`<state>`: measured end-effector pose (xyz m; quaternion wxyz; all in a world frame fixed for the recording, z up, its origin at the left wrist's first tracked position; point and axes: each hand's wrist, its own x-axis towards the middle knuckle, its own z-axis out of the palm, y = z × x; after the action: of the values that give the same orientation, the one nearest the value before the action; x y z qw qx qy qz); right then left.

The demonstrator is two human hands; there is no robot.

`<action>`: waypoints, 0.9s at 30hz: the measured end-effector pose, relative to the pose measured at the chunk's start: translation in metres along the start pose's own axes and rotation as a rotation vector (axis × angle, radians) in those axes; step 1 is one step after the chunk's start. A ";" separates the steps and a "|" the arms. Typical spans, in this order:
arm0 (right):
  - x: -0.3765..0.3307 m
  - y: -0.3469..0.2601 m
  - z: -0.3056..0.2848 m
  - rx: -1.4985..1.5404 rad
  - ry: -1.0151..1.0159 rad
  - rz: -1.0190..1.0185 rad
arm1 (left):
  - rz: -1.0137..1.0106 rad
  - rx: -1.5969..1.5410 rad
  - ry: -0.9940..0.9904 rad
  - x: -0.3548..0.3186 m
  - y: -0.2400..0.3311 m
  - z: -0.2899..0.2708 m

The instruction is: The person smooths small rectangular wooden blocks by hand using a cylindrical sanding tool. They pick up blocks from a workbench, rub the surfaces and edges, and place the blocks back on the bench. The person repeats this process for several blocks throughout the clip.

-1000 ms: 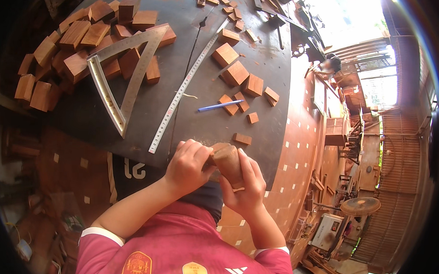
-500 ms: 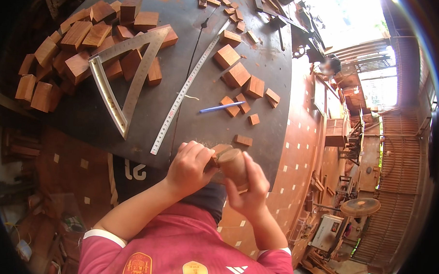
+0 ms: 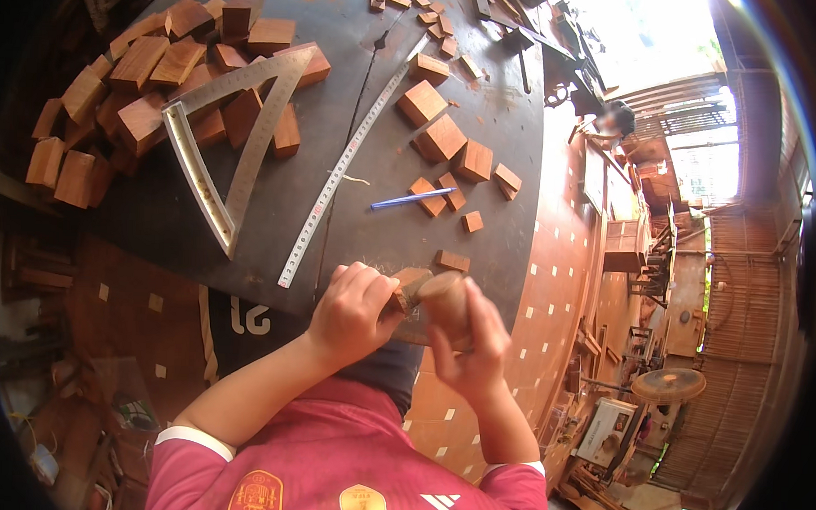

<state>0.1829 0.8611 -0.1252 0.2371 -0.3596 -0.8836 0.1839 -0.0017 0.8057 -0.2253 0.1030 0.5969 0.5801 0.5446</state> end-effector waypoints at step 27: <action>-0.019 -0.006 0.004 -0.010 0.024 -0.040 | 0.013 0.016 -0.013 0.000 -0.002 0.002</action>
<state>0.1898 0.8427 -0.1314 0.2497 -0.3452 -0.8885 0.1704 -0.0009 0.8076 -0.2276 0.0986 0.6049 0.5800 0.5367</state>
